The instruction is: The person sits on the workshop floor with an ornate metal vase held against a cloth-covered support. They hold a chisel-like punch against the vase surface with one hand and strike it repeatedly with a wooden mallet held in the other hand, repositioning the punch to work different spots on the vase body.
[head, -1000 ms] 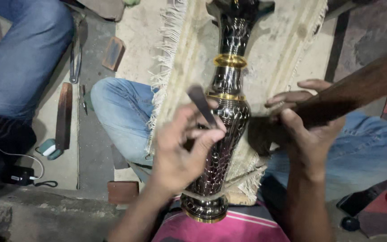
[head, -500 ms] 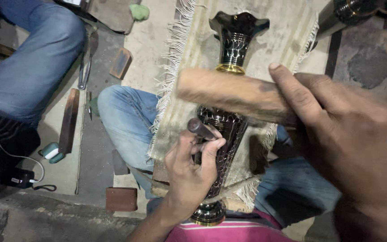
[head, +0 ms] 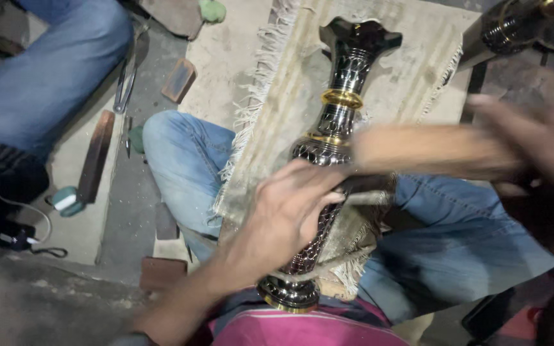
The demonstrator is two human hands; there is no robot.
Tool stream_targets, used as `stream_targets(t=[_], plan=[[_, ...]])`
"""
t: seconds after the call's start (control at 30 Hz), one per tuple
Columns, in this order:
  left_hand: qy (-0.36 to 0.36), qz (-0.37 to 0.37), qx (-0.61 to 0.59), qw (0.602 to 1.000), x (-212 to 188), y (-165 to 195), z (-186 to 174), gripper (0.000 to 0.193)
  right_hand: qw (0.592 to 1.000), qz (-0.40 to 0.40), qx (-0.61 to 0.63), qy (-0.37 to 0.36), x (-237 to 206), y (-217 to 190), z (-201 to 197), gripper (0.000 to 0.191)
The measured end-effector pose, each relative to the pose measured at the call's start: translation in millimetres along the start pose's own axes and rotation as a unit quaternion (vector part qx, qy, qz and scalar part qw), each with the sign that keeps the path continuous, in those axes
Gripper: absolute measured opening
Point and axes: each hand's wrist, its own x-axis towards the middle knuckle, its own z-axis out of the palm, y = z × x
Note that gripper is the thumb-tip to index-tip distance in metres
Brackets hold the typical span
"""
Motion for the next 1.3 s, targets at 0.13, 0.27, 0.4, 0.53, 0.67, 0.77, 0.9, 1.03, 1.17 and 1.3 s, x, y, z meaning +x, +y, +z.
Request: stream_targets(t=[0.13,0.27,0.4,0.53,0.67,0.77,0.9,1.03,1.17,1.3], plan=[[-0.128,0.038,-0.024,0.991,23.3,-15.0,-7.2,0.037,0.993,0.055,-0.022,0.100,-50.5,7.8,33.6,0.060],[-0.240,0.121,-0.015,0.963,49.0,-27.7,-4.6,0.037,0.973,0.121,-0.016,0.197,-90.0,3.1,82.7,0.063],[-0.303,0.137,-0.073,0.940,65.2,-33.7,-9.6,0.036,0.947,0.188,0.057,0.255,-119.7,-1.3,119.9,0.072],[-0.324,0.145,-0.061,0.933,72.8,-33.8,-19.0,0.035,0.932,0.224,0.105,0.265,-128.8,1.1,129.6,0.071],[-0.334,0.151,-0.061,0.928,76.1,-30.5,-19.7,0.032,0.937,0.222,0.077,0.260,-118.5,0.8,115.5,0.075],[-0.333,0.142,-0.071,0.929,75.5,-29.0,-18.5,0.025,0.950,0.177,0.049,0.251,-108.0,-3.5,98.1,0.074],[-0.336,0.130,-0.057,0.931,72.2,-29.9,-19.8,0.032,0.910,0.202,0.196,0.305,-95.5,-10.9,88.7,0.064],[-0.323,0.135,-0.054,0.935,68.6,-30.8,-19.9,0.042,0.931,0.163,0.169,0.279,-93.5,-8.4,79.5,0.052],[-0.301,0.128,-0.052,0.944,61.6,-29.7,-20.5,0.043,0.919,0.234,0.215,0.232,-95.4,-4.8,63.5,0.024],[-0.241,0.091,-0.038,0.965,44.4,-23.7,-23.6,0.031,0.769,0.337,0.478,0.257,-78.0,-16.1,48.7,0.023]])
